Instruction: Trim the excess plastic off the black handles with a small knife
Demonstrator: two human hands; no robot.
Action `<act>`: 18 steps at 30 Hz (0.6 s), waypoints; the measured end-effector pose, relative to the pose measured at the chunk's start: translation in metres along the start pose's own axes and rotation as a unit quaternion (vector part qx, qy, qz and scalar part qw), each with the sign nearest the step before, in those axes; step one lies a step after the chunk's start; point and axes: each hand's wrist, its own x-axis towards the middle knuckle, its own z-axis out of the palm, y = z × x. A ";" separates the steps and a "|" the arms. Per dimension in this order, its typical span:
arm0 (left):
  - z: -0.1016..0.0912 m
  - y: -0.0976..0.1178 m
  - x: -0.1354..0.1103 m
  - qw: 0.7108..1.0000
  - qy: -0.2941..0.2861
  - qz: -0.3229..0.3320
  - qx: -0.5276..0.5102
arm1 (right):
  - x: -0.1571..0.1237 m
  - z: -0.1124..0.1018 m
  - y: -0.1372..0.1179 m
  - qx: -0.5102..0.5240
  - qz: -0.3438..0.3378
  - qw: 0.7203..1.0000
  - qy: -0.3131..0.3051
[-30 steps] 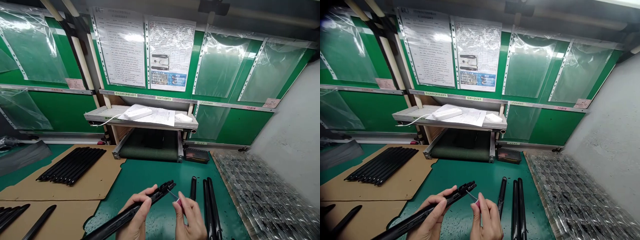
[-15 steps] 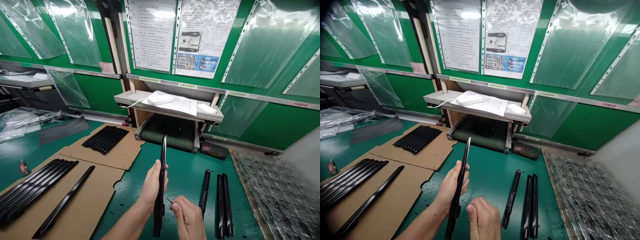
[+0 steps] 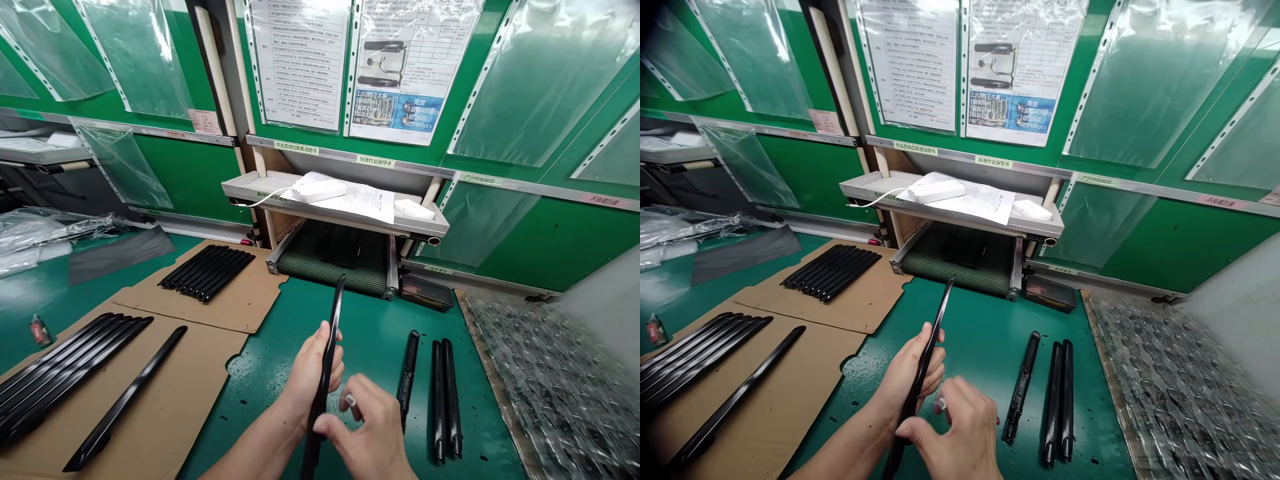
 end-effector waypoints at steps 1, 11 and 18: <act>0.001 0.000 0.000 1.000 -0.005 -0.003 -0.003 | 0.003 -0.003 0.001 0.022 0.037 0.999 0.004; -0.002 -0.002 0.009 1.000 -0.005 0.010 -0.003 | -0.024 0.001 0.005 0.198 0.108 0.971 0.080; 0.007 -0.006 0.005 1.000 -0.006 -0.008 0.001 | -0.022 0.006 0.017 0.133 0.018 0.976 0.170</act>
